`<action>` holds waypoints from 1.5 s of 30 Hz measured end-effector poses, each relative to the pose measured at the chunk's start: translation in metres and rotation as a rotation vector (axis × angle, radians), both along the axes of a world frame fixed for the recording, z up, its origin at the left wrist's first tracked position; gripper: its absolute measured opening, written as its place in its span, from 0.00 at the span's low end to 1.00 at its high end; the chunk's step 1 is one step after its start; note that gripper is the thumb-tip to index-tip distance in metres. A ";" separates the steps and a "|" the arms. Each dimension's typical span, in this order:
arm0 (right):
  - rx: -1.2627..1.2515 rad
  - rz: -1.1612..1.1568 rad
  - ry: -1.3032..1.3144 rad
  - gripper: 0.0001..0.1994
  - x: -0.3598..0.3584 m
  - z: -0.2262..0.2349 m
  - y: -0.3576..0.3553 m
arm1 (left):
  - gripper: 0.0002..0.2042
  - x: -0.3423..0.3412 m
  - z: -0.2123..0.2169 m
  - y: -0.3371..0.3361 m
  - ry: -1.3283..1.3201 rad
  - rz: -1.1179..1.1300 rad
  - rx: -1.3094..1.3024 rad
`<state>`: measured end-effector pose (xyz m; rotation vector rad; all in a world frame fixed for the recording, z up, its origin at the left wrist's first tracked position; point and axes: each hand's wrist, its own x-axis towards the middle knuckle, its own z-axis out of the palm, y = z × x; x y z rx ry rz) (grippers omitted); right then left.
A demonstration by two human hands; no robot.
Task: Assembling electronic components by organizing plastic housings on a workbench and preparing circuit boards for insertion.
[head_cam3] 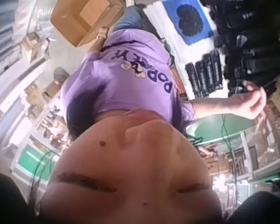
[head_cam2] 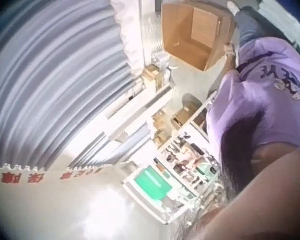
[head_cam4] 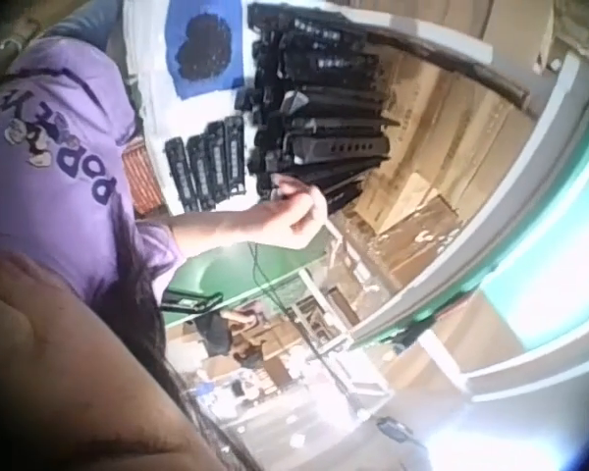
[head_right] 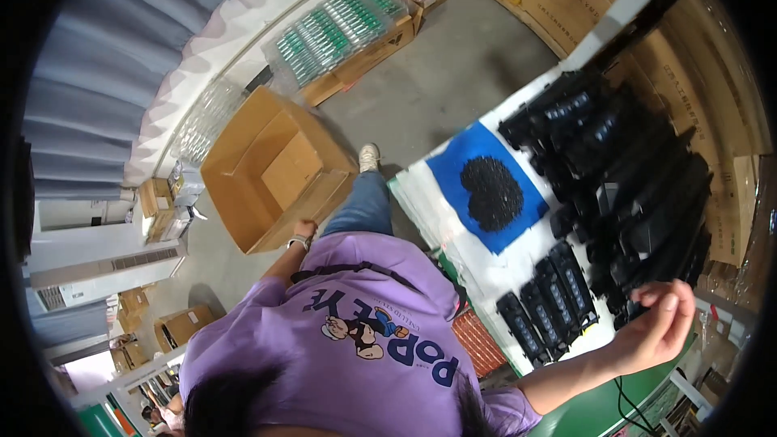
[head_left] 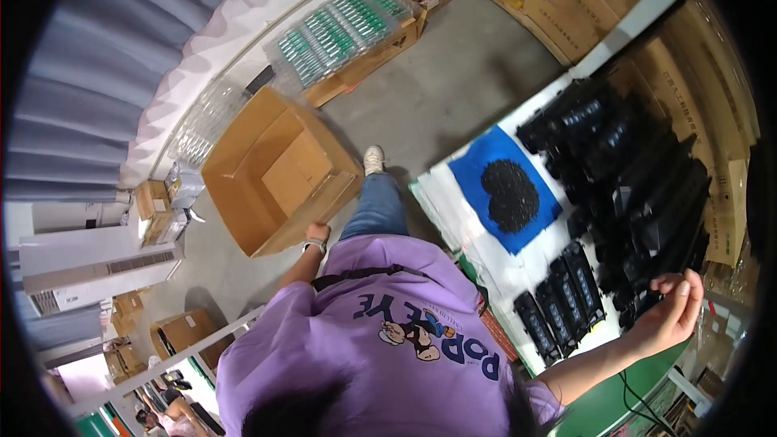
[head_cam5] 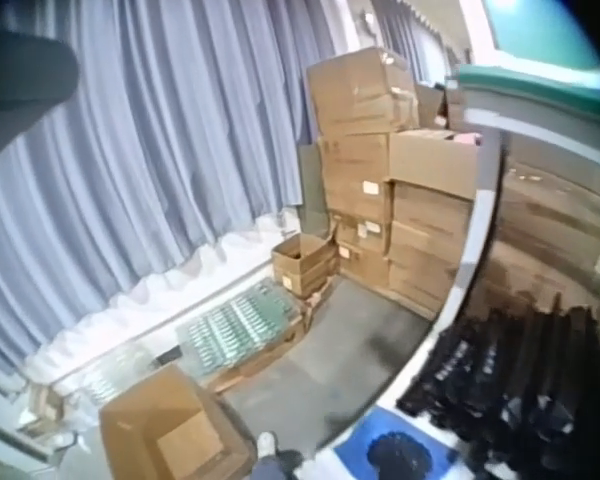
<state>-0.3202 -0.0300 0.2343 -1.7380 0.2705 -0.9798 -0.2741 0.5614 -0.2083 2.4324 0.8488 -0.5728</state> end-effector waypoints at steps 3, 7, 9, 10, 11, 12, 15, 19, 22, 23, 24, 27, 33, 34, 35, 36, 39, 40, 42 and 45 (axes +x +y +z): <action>-0.180 0.141 0.108 0.07 0.069 -0.006 0.065 | 0.11 0.034 -0.044 0.021 0.175 0.384 -0.290; -0.296 0.318 0.389 0.05 0.194 -0.029 0.142 | 0.10 0.127 -0.112 0.079 -0.101 -0.499 -0.241; -0.253 0.211 0.594 0.04 0.261 -0.063 0.174 | 0.09 0.203 -0.077 0.075 -0.095 -0.557 -0.254; -0.362 0.170 0.610 0.05 0.288 -0.078 0.193 | 0.08 0.243 -0.057 0.086 0.050 -0.379 -0.409; -0.602 0.211 0.510 0.06 0.326 -0.088 0.205 | 0.07 0.268 -0.045 0.089 0.194 -0.195 -0.554; -0.835 0.278 0.561 0.08 0.355 -0.092 0.224 | 0.07 0.263 -0.029 0.112 0.223 -0.185 -0.530; -0.761 0.529 0.653 0.09 0.419 -0.111 0.262 | 0.08 0.336 -0.020 0.116 0.066 0.117 -0.700; -0.622 0.628 0.779 0.11 0.451 -0.127 0.268 | 0.06 0.390 0.012 0.099 0.273 0.184 -0.744; -0.614 0.660 1.032 0.12 0.461 -0.156 0.251 | 0.05 0.413 -0.008 0.071 0.432 0.173 -0.716; -0.627 0.611 1.117 0.12 0.454 -0.161 0.245 | 0.05 0.435 -0.016 0.056 0.488 0.177 -0.697; -0.621 0.596 1.197 0.12 0.454 -0.177 0.238 | 0.04 0.455 -0.020 0.037 0.537 0.065 -0.720; -0.462 0.480 1.309 0.13 0.453 -0.227 0.216 | 0.05 0.522 -0.026 -0.020 0.643 -0.189 -0.665; -0.305 0.550 1.538 0.16 0.507 -0.308 0.130 | 0.08 0.685 -0.055 -0.146 0.634 -0.482 -0.533; -0.340 0.559 1.610 0.16 0.533 -0.292 0.106 | 0.08 0.710 -0.050 -0.159 0.633 -0.494 -0.514; -0.320 0.483 1.479 0.16 0.550 -0.278 0.093 | 0.09 0.741 -0.048 -0.177 0.583 -0.427 -0.546; -0.323 0.392 1.348 0.16 0.568 -0.264 0.064 | 0.10 0.774 -0.046 -0.219 0.520 -0.365 -0.601; -0.181 0.153 1.116 0.14 0.599 -0.230 -0.014 | 0.07 0.846 -0.043 -0.318 0.347 -0.424 -0.758; -0.147 0.087 1.030 0.14 0.601 -0.226 -0.040 | 0.07 0.868 -0.036 -0.360 0.302 -0.453 -0.785; -0.037 0.017 0.959 0.14 0.612 -0.224 -0.084 | 0.09 0.895 -0.040 -0.416 0.284 -0.417 -0.924; -0.196 -0.154 1.167 0.15 0.616 -0.249 -0.140 | 0.13 0.906 -0.052 -0.497 0.479 -0.591 -0.718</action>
